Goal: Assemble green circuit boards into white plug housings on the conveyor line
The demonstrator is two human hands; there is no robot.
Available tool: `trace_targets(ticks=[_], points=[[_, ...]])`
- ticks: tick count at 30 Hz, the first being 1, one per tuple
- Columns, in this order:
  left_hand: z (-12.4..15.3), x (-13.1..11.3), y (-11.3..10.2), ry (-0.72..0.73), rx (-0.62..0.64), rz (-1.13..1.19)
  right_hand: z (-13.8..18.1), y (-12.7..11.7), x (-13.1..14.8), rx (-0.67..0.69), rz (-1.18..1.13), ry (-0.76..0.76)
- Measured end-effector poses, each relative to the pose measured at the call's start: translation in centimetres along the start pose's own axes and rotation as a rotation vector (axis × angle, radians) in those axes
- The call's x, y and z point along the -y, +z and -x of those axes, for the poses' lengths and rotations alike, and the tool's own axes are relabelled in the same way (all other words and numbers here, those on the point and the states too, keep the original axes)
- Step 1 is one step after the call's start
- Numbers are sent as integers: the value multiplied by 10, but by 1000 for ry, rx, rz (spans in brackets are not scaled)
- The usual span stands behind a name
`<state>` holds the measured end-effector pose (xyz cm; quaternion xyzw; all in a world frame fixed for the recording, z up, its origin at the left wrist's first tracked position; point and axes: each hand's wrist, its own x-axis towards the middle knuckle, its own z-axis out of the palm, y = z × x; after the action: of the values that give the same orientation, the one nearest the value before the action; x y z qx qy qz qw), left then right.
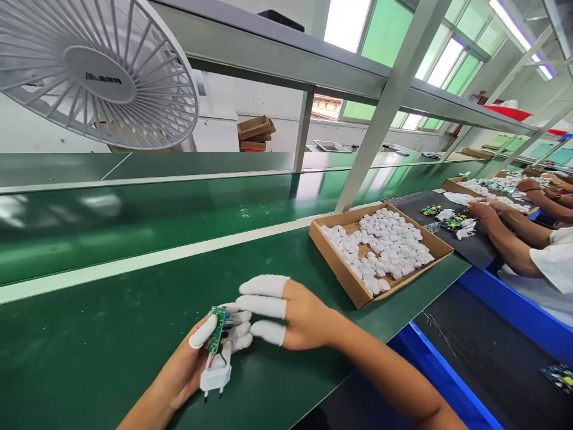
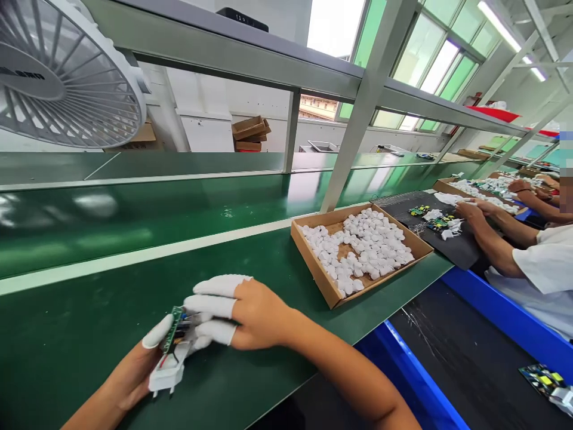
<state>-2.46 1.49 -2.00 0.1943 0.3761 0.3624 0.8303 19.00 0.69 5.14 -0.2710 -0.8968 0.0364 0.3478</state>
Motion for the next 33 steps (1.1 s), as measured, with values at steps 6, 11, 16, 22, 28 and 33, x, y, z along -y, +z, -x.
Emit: trace_targets(ticks=[6, 11, 16, 22, 28, 33], points=[[-3, -1, 21, -33, -6, -69, 41, -77, -79, 256, 543, 689], [0, -5, 22, -57, -62, -115, 87, -139, -172, 303, 767, 1090], [-7, -5, 19, -74, -83, -74, 127, -156, -213, 415, 855, 1313], [-14, -2, 10, -47, -147, -105, 141, -142, -234, 501, 892, 1381], [-17, 0, 3, -70, -52, -57, 146, -140, -234, 495, 906, 1368], [-16, -2, 6, -82, -45, -61, 148, -143, -229, 462, 881, 1362]])
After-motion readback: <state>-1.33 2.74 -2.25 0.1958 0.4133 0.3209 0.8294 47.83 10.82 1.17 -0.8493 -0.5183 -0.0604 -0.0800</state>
